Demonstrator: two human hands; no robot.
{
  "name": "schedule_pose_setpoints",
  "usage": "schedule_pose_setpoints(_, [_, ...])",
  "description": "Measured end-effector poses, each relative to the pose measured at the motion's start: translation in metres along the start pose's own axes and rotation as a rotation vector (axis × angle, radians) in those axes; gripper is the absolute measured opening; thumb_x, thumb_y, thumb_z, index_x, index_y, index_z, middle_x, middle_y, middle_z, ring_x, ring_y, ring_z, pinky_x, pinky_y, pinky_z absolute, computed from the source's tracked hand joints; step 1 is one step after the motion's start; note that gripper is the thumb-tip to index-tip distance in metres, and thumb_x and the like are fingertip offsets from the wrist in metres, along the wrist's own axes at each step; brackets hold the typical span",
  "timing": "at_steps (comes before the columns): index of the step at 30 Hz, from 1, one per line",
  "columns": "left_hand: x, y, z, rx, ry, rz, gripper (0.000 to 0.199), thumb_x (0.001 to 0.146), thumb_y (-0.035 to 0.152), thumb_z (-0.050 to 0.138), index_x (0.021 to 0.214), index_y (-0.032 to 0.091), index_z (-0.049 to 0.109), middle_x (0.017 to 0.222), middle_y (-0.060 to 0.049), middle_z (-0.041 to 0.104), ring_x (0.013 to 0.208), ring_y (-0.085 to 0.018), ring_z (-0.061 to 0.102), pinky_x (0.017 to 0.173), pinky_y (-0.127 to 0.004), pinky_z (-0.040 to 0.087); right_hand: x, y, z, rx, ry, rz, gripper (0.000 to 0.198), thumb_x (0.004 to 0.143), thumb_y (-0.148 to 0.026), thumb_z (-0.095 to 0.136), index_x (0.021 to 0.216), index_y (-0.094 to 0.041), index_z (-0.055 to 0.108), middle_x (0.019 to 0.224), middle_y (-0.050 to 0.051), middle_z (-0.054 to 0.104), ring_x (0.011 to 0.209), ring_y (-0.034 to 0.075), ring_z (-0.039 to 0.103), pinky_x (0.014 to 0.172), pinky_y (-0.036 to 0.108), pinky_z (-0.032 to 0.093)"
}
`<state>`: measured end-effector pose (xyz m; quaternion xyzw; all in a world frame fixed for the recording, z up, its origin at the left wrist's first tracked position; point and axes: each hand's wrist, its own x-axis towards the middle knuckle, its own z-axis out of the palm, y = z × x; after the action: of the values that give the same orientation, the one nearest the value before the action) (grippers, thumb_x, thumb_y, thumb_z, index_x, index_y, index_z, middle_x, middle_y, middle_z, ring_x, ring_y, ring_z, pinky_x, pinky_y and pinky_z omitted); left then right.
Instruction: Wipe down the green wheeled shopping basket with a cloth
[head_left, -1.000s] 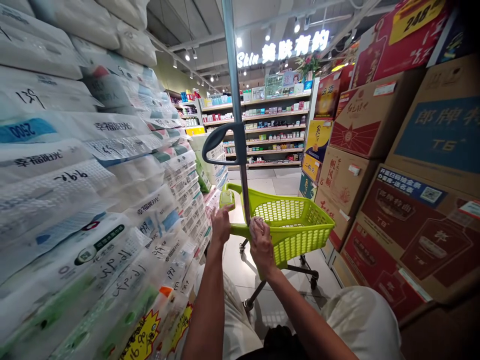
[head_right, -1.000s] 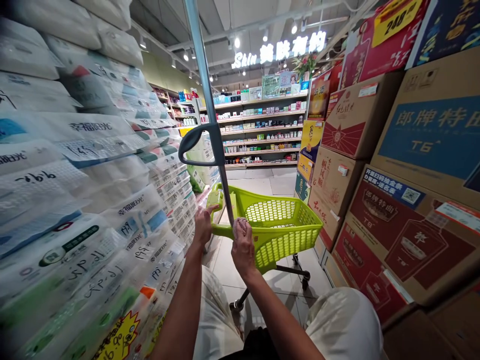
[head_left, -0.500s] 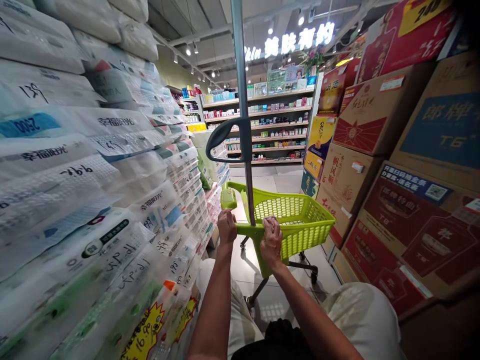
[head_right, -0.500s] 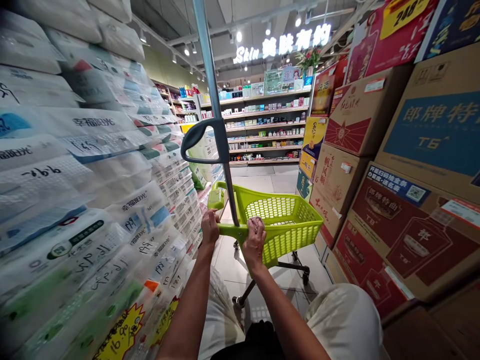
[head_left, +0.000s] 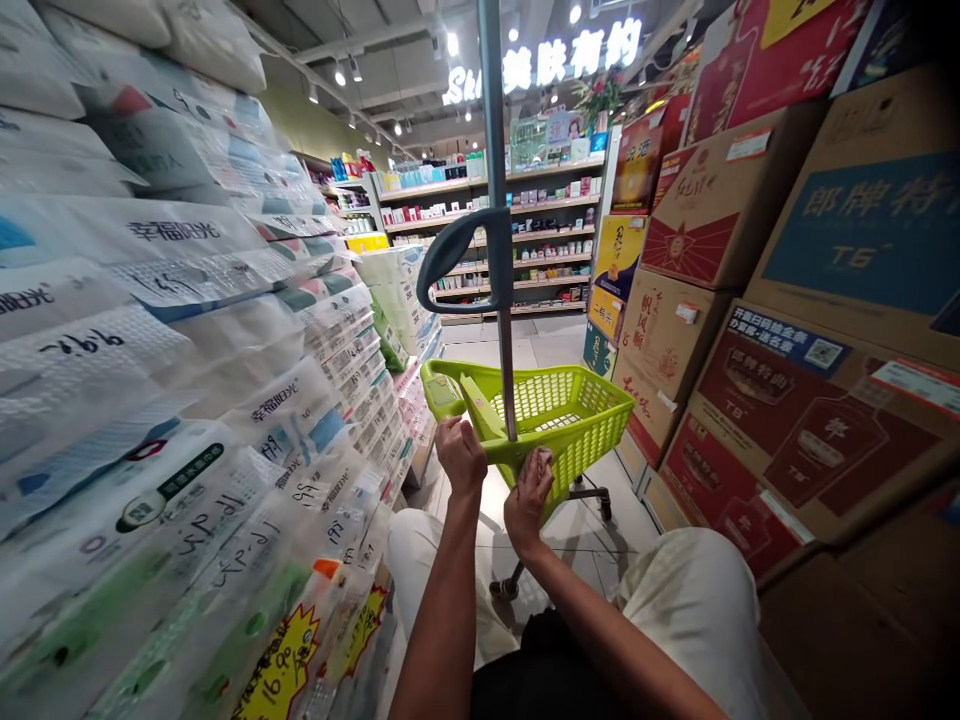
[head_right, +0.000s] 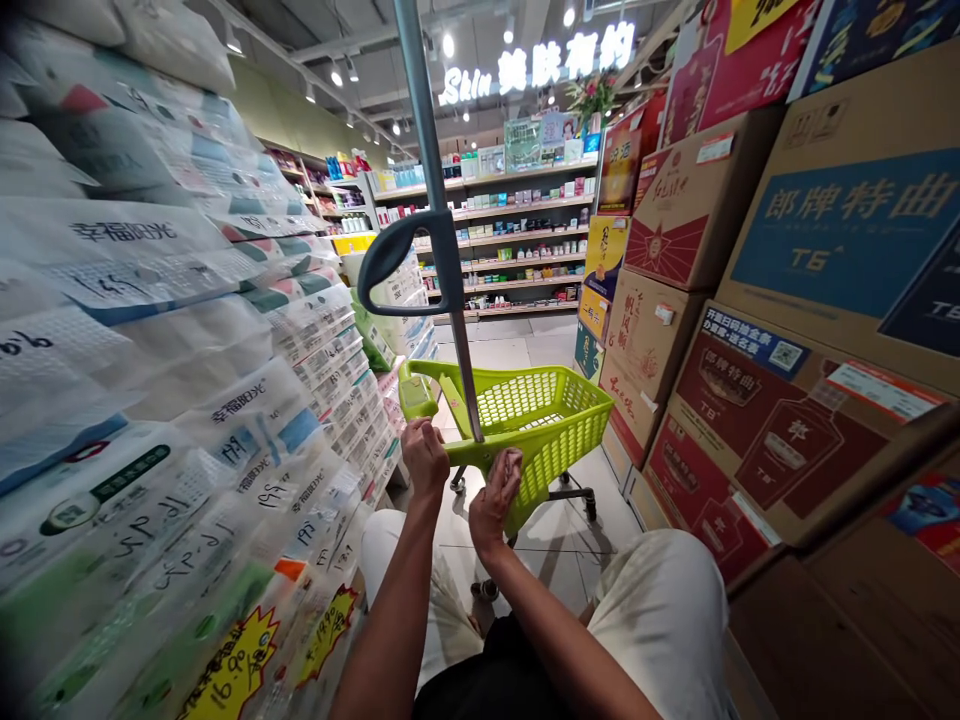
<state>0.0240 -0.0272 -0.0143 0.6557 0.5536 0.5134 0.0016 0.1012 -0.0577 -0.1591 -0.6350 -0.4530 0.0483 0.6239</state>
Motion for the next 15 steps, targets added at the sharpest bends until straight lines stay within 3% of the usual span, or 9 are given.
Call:
schedule_pose_setpoints(5, [-0.003, 0.007, 0.004, 0.013, -0.020, 0.018, 0.056, 0.107, 0.033, 0.019, 0.062, 0.026, 0.053, 0.085, -0.012, 0.071, 0.118, -0.028, 0.060, 0.112, -0.049, 0.040, -0.011, -0.002, 0.008, -0.051, 0.021, -0.088, 0.074, 0.095, -0.017, 0.032, 0.166, -0.015, 0.011, 0.167, 0.024, 0.016, 0.160, 0.036, 0.008, 0.120, 0.066, 0.032])
schedule_pose_setpoints(9, [-0.006, 0.013, 0.008, 0.033, -0.014, 0.027, 0.057, 0.107, 0.035, 0.019, 0.062, 0.025, 0.052, 0.086, -0.013, 0.069, 0.119, -0.030, 0.058, 0.112, -0.050, 0.039, -0.025, 0.012, 0.014, -0.093, 0.104, -0.058, 0.077, 0.099, -0.026, 0.036, 0.165, -0.010, 0.001, 0.161, 0.031, 0.022, 0.157, 0.039, 0.019, 0.113, 0.061, 0.043])
schedule_pose_setpoints(12, [-0.009, 0.018, 0.011, 0.039, -0.019, 0.048, 0.056, 0.107, 0.037, 0.022, 0.065, 0.024, 0.056, 0.089, -0.014, 0.069, 0.118, -0.030, 0.057, 0.111, -0.051, 0.039, -0.014, 0.003, 0.013, -0.030, 0.141, 0.051, 0.078, 0.100, -0.037, 0.042, 0.164, -0.010, 0.005, 0.158, 0.031, 0.025, 0.154, 0.039, 0.027, 0.113, 0.059, 0.043])
schedule_pose_setpoints(15, [-0.012, 0.023, 0.012, 0.034, -0.044, 0.072, 0.055, 0.107, 0.037, 0.023, 0.068, 0.023, 0.059, 0.086, -0.013, 0.068, 0.114, -0.031, 0.057, 0.111, -0.051, 0.038, 0.003, -0.013, 0.009, 0.073, 0.081, 0.103, 0.073, 0.102, -0.043, 0.040, 0.164, -0.014, 0.013, 0.161, 0.028, 0.024, 0.156, 0.037, 0.023, 0.118, 0.060, 0.037])
